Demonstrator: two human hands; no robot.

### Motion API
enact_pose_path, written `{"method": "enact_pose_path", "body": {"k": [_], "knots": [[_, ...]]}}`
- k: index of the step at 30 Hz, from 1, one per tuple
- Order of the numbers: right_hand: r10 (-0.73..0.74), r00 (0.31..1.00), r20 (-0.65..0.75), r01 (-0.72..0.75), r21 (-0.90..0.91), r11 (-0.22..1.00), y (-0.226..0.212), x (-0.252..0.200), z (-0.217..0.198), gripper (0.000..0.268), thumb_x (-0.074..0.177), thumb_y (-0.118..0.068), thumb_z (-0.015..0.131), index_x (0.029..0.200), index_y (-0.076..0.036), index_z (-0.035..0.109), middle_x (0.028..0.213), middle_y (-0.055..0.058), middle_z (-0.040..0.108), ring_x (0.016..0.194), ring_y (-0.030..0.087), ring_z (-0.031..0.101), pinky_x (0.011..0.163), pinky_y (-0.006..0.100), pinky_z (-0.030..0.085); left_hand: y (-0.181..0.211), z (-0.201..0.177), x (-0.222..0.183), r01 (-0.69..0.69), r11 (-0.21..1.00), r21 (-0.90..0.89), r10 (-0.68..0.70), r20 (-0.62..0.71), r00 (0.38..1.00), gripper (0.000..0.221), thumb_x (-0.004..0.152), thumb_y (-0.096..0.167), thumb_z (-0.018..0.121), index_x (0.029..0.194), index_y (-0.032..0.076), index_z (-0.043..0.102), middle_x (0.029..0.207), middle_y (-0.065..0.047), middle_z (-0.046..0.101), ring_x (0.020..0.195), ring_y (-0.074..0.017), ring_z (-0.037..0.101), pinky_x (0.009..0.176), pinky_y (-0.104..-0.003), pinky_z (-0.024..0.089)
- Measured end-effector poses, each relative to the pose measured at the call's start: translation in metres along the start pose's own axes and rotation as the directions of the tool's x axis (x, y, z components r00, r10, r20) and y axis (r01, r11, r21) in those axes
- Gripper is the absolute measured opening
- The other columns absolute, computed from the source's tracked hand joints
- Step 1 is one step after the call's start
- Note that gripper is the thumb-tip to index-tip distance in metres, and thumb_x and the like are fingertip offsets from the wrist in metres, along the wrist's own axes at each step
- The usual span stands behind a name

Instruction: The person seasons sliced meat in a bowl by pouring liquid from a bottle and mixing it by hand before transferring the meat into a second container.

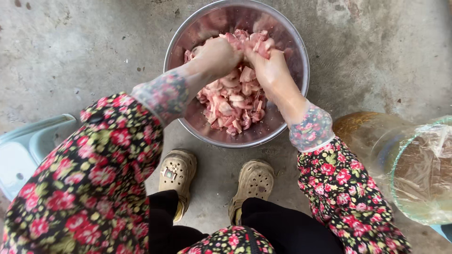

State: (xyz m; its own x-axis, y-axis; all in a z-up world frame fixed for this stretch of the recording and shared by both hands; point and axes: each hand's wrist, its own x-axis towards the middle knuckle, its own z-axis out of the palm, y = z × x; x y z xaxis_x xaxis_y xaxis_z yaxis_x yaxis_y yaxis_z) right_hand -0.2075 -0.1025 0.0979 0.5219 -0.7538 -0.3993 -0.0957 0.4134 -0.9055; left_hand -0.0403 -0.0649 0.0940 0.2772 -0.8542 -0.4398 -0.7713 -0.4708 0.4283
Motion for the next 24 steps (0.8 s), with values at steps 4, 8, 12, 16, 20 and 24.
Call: {"method": "enact_pose_path", "body": {"k": [4,8,12,16,20,24], "knots": [[0.137,0.990,0.033,-0.119,-0.330,0.936,-0.009,-0.023,-0.005,0.022,0.099,-0.012,0.053,0.115,0.002,0.060,0.098,0.007,0.069,0.081,0.017,0.073,0.070,0.031,0.063,-0.001,0.004,0.052,-0.319,0.944,0.089,0.307,0.125,0.943,0.039,0.099,0.037,0.060,0.108,0.002,0.074,0.103,-0.027,0.070,0.094,-0.0436,0.067,0.086,-0.050,0.055],[0.015,0.999,-0.044,-0.043,-0.750,0.660,-0.034,-0.065,-0.021,0.041,0.097,-0.015,0.060,0.134,0.000,0.066,0.113,0.021,0.074,0.099,0.026,0.068,0.086,0.035,0.053,-0.030,0.008,0.098,-0.214,0.967,0.138,0.192,0.156,0.969,0.028,0.081,0.011,0.067,0.104,-0.004,0.075,0.106,-0.026,0.072,0.097,-0.0379,0.073,0.086,-0.045,0.061],[0.258,0.943,-0.210,-0.333,-0.566,0.754,-0.015,-0.079,-0.031,0.051,0.094,-0.029,0.067,0.135,-0.001,0.061,0.120,0.020,0.070,0.107,0.025,0.067,0.089,0.036,0.052,-0.080,-0.003,0.104,-0.244,0.967,0.068,0.236,0.113,0.965,0.063,0.089,0.051,0.074,0.111,-0.008,0.072,0.115,-0.029,0.071,0.108,-0.0408,0.070,0.097,-0.048,0.055],[0.617,0.654,-0.438,-0.688,-0.005,0.726,0.063,-0.048,-0.039,0.061,0.096,-0.047,0.064,0.138,-0.005,0.052,0.119,0.019,0.062,0.109,0.038,0.063,0.087,0.052,0.053,-0.117,0.028,0.078,-0.011,0.883,-0.469,0.210,0.373,0.904,0.108,0.073,0.072,0.077,0.145,-0.001,0.041,0.140,-0.021,0.058,0.132,-0.0317,0.054,0.112,-0.042,0.040],[0.578,0.779,-0.242,-0.366,0.573,0.733,0.159,-0.034,-0.004,0.053,0.094,-0.045,0.071,0.134,-0.011,0.064,0.106,0.012,0.071,0.095,0.028,0.065,0.072,0.043,0.054,-0.135,0.064,0.053,0.143,0.719,-0.680,0.298,0.488,0.820,0.104,0.075,0.070,0.074,0.150,0.005,0.043,0.139,-0.011,0.061,0.127,-0.0218,0.057,0.106,-0.037,0.045],[0.288,0.957,-0.035,-0.165,0.751,0.639,0.180,-0.019,0.026,0.041,0.094,-0.029,0.071,0.127,-0.006,0.063,0.109,0.008,0.075,0.093,0.024,0.074,0.077,0.039,0.064,-0.107,0.075,0.024,0.308,0.603,-0.736,0.279,0.556,0.783,0.089,0.074,0.061,0.077,0.142,0.006,0.058,0.126,-0.008,0.072,0.111,-0.0148,0.067,0.096,-0.031,0.054]]}}
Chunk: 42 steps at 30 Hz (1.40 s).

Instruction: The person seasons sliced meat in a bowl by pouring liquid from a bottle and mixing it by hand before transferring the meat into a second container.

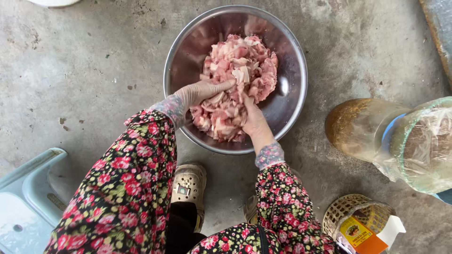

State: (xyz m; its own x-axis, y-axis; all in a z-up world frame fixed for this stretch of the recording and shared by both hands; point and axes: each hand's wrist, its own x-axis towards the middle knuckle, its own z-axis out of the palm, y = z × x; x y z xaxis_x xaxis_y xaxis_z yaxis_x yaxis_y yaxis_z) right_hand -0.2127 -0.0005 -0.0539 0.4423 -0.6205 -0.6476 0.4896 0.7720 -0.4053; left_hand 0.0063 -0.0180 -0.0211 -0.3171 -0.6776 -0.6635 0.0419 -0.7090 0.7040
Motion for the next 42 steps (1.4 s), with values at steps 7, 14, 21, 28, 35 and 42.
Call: {"method": "enact_pose_path", "body": {"k": [7,14,21,28,35,42], "knots": [[-0.147,0.989,-0.027,0.124,-0.394,0.911,-0.032,-0.043,0.058,0.053,0.077,0.009,0.070,0.125,-0.012,0.061,0.095,0.005,0.072,0.077,0.018,0.071,0.063,0.033,0.059,0.060,0.028,-0.035,-0.083,0.967,0.243,0.089,-0.011,0.996,0.052,0.069,0.037,0.087,0.111,0.008,0.078,0.100,-0.006,0.081,0.090,-0.0153,0.074,0.085,-0.032,0.060],[-0.388,0.921,0.005,0.299,-0.646,0.702,-0.085,-0.047,0.071,0.022,0.084,0.002,0.078,0.100,0.005,0.062,0.079,0.006,0.068,0.068,0.021,0.071,0.060,0.037,0.058,0.105,0.025,-0.044,-0.193,0.731,0.654,0.384,-0.161,0.909,0.045,0.091,0.051,0.077,0.110,0.010,0.078,0.096,-0.015,0.079,0.089,-0.0230,0.074,0.083,-0.038,0.056],[-0.565,0.760,0.321,0.332,-0.939,-0.088,-0.136,-0.003,0.030,0.058,0.082,-0.021,0.087,0.130,0.004,0.065,0.123,0.016,0.065,0.109,0.022,0.065,0.091,0.032,0.052,0.072,-0.029,0.010,0.111,0.509,0.854,0.204,-0.245,0.948,0.051,0.092,0.053,0.070,0.136,0.029,0.065,0.129,-0.028,0.054,0.118,-0.0403,0.057,0.100,-0.042,0.048],[-0.221,0.972,-0.079,0.110,-0.678,0.727,-0.096,0.068,0.016,0.072,0.094,-0.045,0.077,0.149,-0.007,0.051,0.143,0.003,0.060,0.125,0.012,0.057,0.103,0.026,0.042,0.022,-0.028,0.060,-0.306,0.896,0.323,0.396,-0.266,0.879,0.115,0.089,0.062,0.084,0.151,-0.010,0.020,0.143,-0.021,0.046,0.134,-0.0229,0.044,0.108,-0.036,0.037],[-0.135,0.984,0.117,0.172,-0.425,0.889,-0.081,0.042,0.062,0.057,0.084,-0.015,0.084,0.134,-0.004,0.062,0.123,0.006,0.069,0.108,0.014,0.069,0.090,0.028,0.057,0.027,-0.025,0.063,-0.129,0.992,0.002,0.124,-0.306,0.944,0.085,0.090,0.061,0.073,0.133,-0.011,0.062,0.123,-0.020,0.073,0.104,-0.0165,0.065,0.098,-0.035,0.057],[-0.289,0.941,0.177,0.329,-0.678,0.657,-0.102,-0.022,0.097,0.036,0.072,0.003,0.084,0.106,0.000,0.073,0.098,0.003,0.075,0.087,0.014,0.073,0.079,0.029,0.061,0.057,0.003,0.037,-0.385,0.919,-0.087,0.378,-0.091,0.921,0.080,0.089,0.067,0.065,0.134,0.002,0.069,0.132,-0.008,0.072,0.119,-0.0090,0.061,0.104,-0.023,0.040]]}}
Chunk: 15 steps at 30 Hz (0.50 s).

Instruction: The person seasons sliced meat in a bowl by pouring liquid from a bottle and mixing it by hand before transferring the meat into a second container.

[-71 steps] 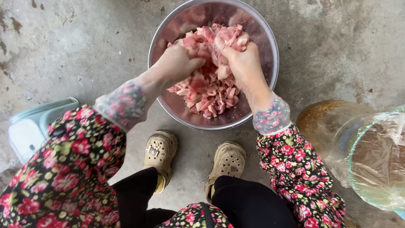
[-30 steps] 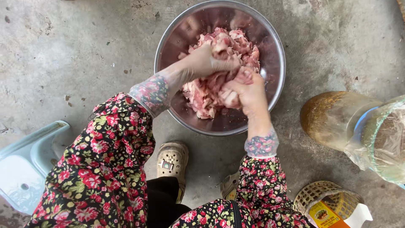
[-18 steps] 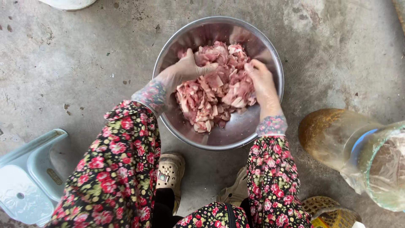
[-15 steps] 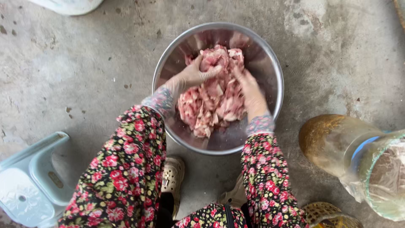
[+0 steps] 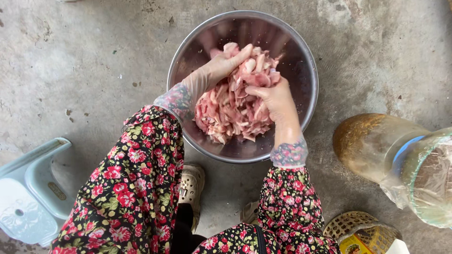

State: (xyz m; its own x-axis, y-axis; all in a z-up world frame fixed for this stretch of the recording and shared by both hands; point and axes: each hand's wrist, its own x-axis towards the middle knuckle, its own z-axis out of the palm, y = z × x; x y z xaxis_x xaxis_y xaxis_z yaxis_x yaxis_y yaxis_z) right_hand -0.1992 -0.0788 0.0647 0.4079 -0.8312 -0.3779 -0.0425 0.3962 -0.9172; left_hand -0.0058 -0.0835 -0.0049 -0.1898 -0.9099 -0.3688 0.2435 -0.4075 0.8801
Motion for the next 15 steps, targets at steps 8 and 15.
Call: {"method": "enact_pose_path", "body": {"k": [8,15], "knots": [[0.157,0.963,0.219,-0.074,-0.345,0.936,-0.038,-0.040,-0.048,0.035,0.082,-0.017,0.084,0.112,0.000,0.077,0.100,0.010,0.077,0.088,0.013,0.071,0.083,0.026,0.058,0.040,-0.014,-0.021,0.302,0.808,0.506,-0.257,-0.158,0.953,0.061,0.084,0.030,0.079,0.138,0.004,0.064,0.135,-0.012,0.071,0.118,-0.0211,0.069,0.101,-0.037,0.055],[0.498,0.823,-0.274,-0.473,0.156,0.867,0.092,-0.010,-0.073,0.045,0.101,-0.041,0.061,0.131,-0.007,0.063,0.125,0.011,0.072,0.111,0.023,0.070,0.084,0.033,0.061,-0.020,-0.022,-0.097,0.495,0.789,0.366,-0.502,-0.081,0.861,0.093,0.082,0.074,0.064,0.145,0.005,0.056,0.143,-0.020,0.061,0.133,-0.0308,0.055,0.109,-0.047,0.043]]}}
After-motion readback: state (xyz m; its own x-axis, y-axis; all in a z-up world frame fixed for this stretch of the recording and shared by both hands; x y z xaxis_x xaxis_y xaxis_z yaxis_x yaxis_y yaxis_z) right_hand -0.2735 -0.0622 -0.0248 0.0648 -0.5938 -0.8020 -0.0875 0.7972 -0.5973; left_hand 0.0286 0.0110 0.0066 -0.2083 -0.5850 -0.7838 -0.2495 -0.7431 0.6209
